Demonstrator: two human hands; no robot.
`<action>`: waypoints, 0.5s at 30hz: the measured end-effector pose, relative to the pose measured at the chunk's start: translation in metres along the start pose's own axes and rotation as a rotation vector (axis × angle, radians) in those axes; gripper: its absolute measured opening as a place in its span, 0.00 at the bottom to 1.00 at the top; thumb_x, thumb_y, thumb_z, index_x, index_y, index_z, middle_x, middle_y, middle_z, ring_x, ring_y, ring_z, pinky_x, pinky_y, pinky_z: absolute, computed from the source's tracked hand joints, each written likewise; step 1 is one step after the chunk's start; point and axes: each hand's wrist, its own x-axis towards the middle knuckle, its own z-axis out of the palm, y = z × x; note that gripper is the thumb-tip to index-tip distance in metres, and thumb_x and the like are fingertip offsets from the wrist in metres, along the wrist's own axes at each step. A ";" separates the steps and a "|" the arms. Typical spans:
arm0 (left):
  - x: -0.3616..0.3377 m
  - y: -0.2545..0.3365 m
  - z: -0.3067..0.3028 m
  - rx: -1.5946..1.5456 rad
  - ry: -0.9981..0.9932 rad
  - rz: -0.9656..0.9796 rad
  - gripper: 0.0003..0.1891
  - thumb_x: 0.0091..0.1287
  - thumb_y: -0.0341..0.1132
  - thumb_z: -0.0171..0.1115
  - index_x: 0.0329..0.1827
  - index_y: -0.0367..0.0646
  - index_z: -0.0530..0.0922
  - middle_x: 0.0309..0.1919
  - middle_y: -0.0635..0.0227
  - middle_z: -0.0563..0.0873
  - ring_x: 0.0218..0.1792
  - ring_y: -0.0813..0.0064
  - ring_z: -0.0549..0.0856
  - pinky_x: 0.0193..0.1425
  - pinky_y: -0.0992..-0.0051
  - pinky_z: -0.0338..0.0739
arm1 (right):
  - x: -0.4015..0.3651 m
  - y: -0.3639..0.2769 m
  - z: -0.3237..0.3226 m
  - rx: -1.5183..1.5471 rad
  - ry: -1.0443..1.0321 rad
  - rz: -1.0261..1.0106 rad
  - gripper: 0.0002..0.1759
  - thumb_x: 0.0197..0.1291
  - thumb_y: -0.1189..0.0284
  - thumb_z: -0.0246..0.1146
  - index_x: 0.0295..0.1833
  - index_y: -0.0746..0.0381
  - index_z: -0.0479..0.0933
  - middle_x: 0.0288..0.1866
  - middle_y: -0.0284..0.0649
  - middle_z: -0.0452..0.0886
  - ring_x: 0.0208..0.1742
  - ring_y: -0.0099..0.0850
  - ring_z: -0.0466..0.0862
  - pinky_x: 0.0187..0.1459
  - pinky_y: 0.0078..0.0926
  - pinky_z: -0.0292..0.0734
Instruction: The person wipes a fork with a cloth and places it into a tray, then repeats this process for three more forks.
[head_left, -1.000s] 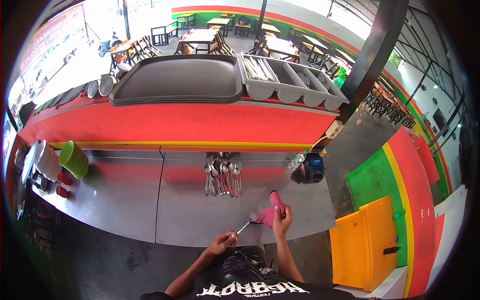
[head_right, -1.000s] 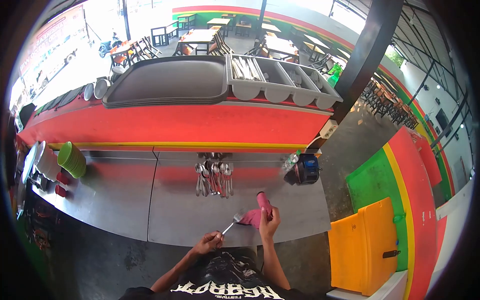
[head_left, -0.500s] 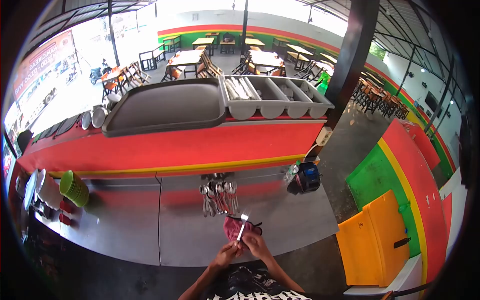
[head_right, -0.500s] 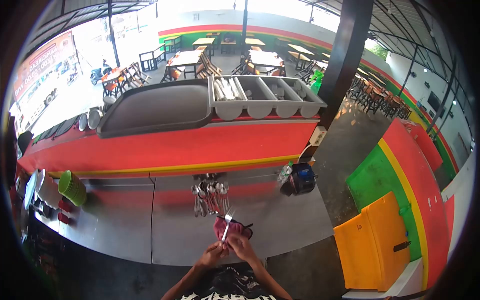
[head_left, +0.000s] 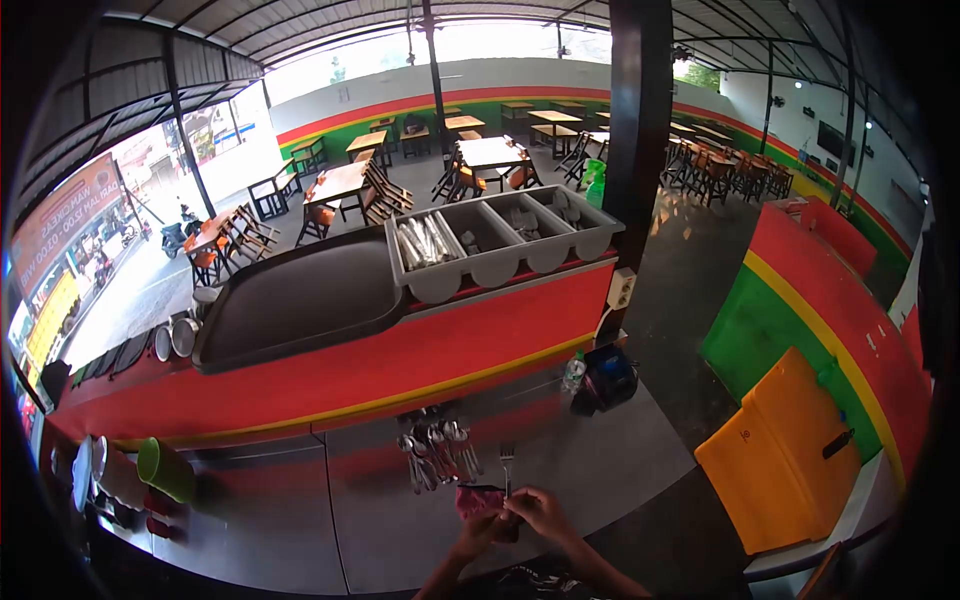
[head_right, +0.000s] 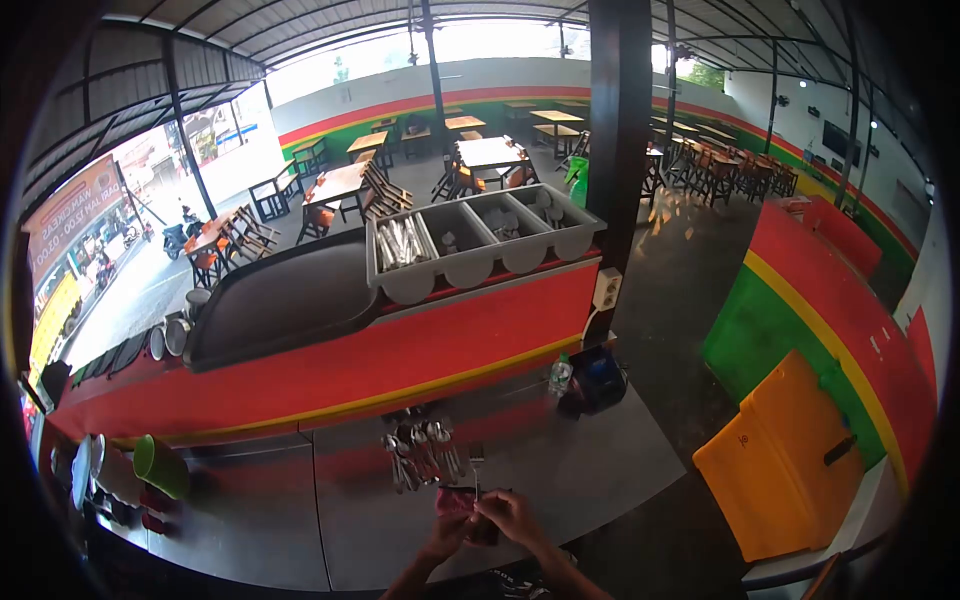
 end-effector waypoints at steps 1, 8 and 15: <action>0.009 0.012 0.002 0.033 -0.007 0.005 0.15 0.77 0.40 0.59 0.52 0.37 0.82 0.36 0.75 0.84 0.38 0.88 0.79 0.43 0.79 0.76 | 0.007 -0.007 -0.007 -0.003 -0.007 0.004 0.12 0.69 0.69 0.65 0.47 0.68 0.81 0.38 0.38 0.88 0.40 0.24 0.86 0.42 0.23 0.81; 0.102 0.090 0.014 0.201 0.054 0.203 0.12 0.76 0.38 0.61 0.47 0.37 0.83 0.31 0.76 0.83 0.36 0.88 0.78 0.41 0.79 0.75 | 0.082 -0.073 -0.054 -0.151 0.077 -0.216 0.11 0.69 0.69 0.66 0.47 0.67 0.82 0.37 0.36 0.87 0.40 0.22 0.85 0.42 0.22 0.79; 0.209 0.241 0.047 0.212 0.181 0.546 0.13 0.77 0.38 0.58 0.41 0.35 0.81 0.28 0.77 0.80 0.32 0.88 0.74 0.35 0.79 0.72 | 0.187 -0.214 -0.100 -0.197 0.171 -0.570 0.11 0.69 0.66 0.65 0.46 0.63 0.83 0.32 0.30 0.84 0.33 0.17 0.81 0.38 0.20 0.74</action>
